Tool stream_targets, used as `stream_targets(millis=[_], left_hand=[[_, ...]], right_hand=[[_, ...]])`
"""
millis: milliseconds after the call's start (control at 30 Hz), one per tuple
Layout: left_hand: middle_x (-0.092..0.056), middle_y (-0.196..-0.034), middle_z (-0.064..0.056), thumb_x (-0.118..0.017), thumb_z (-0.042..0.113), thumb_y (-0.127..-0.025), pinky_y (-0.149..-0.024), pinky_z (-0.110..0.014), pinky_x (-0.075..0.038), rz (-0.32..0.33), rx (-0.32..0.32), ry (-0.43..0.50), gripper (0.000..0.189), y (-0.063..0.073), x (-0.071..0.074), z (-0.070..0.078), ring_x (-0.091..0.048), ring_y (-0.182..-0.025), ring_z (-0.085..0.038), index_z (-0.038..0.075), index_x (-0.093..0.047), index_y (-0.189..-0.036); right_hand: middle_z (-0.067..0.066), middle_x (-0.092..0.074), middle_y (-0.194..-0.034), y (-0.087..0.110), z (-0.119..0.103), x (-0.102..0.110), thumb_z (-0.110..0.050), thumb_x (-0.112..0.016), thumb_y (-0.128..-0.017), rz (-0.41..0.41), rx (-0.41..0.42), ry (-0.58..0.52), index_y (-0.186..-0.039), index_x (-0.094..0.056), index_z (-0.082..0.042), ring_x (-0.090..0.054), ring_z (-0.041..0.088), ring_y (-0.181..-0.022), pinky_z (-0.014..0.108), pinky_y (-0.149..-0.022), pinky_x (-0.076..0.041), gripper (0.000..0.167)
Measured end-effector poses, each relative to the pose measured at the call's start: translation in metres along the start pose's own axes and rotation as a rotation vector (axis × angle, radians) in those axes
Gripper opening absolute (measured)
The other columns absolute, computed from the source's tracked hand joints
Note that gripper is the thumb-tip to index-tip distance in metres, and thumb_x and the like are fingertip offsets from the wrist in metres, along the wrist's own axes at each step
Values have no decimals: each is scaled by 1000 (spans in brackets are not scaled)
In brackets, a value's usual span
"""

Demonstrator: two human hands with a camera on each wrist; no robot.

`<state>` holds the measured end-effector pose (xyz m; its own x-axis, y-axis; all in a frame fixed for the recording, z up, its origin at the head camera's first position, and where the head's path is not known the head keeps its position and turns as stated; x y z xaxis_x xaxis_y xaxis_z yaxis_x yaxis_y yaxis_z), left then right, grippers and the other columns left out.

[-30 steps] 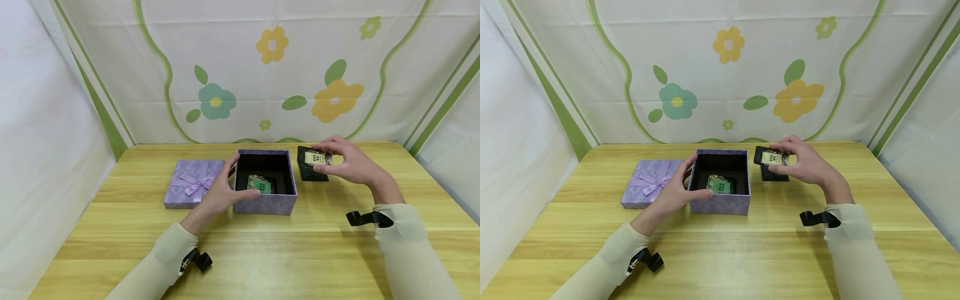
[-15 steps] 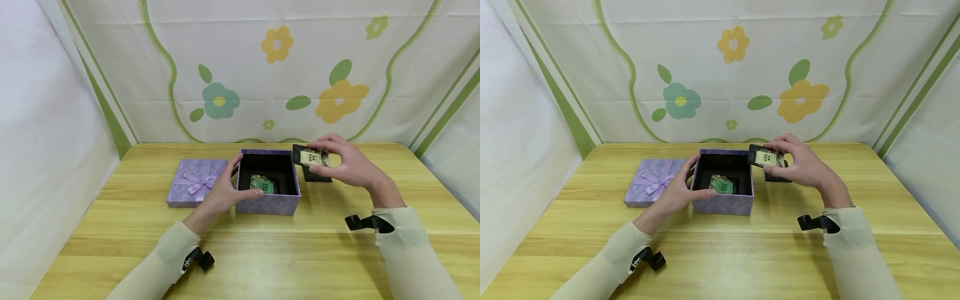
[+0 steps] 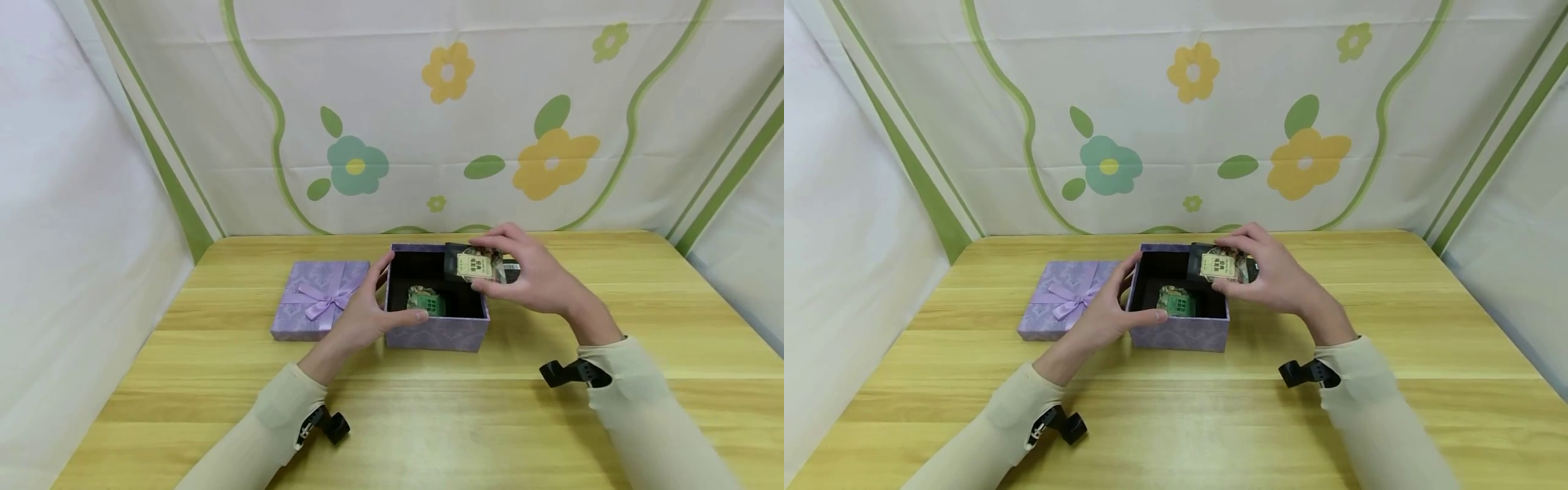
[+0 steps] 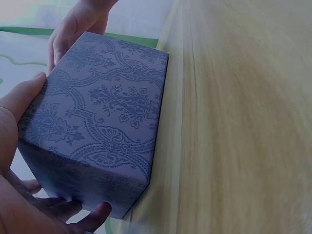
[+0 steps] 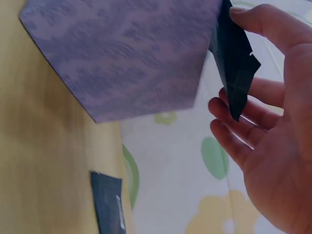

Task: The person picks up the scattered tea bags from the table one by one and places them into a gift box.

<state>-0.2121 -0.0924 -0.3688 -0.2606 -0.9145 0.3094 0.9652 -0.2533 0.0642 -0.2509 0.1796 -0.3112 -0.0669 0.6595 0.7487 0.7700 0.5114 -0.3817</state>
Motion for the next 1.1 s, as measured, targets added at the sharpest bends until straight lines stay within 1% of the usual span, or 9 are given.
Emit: stream_targets(millis=[100,300,500,767,933,1100], left_hand=[[-13,-178,10,-93,43,-81,-128,-65,-29,-4,-2,0,117,0,0,0,-16,-167,-28,48,-14,-168],[-13,-178,9,-92,44,-82,-128,-65,-29,-8,-2,-4,116,0,0,2,-17,-167,-29,47,-14,-168],[-14,-178,7,-92,43,-82,-128,-65,-30,-5,-1,-5,116,0,1,1,-18,-167,-29,47,-14,-168],[-12,-178,12,-91,43,-83,-127,-65,-31,-9,1,0,115,1,2,1,-18,-167,-29,48,-13,-168],[-12,-178,11,-91,46,-83,-127,-65,-31,-12,-4,-7,115,1,2,1,-18,-166,-29,48,-13,-168],[-13,-178,10,-91,47,-83,-127,-66,-30,-16,-4,-9,115,1,2,0,-18,-166,-29,48,-13,-168]], right_hand=[[6,-59,-137,-3,-4,-10,-23,-88,-87,-18,22,-9,-146,-64,-8,-57,26,-129,53,-107,-47,65],[5,-54,-145,-6,-11,-26,-30,-85,-91,-64,11,-25,-149,-62,-10,-54,27,-134,56,-109,-48,66],[6,-54,-143,-7,-17,-32,-29,-85,-90,-59,32,-28,-147,-63,-9,-56,26,-129,54,-105,-50,65],[5,-54,-144,-10,-21,-40,-33,-84,-92,-100,31,-11,-146,-64,-13,-58,24,-125,50,-102,-52,61],[4,-55,-144,-10,-22,-43,-38,-82,-94,-140,22,20,-144,-65,-15,-58,24,-127,51,-103,-52,58],[5,-55,-145,-10,-22,-46,-41,-80,-95,-171,8,42,-145,-65,-15,-57,27,-130,52,-106,-51,58]])
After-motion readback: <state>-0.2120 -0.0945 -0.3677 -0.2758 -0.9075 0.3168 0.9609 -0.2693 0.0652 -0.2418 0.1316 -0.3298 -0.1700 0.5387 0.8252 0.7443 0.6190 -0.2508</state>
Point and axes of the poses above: each hand's wrist, its own y-axis away from the middle knuckle, its own x-axis out of the back of the hand, z = x × y, the point moved 5 cm from there along -y, towards the middle knuckle
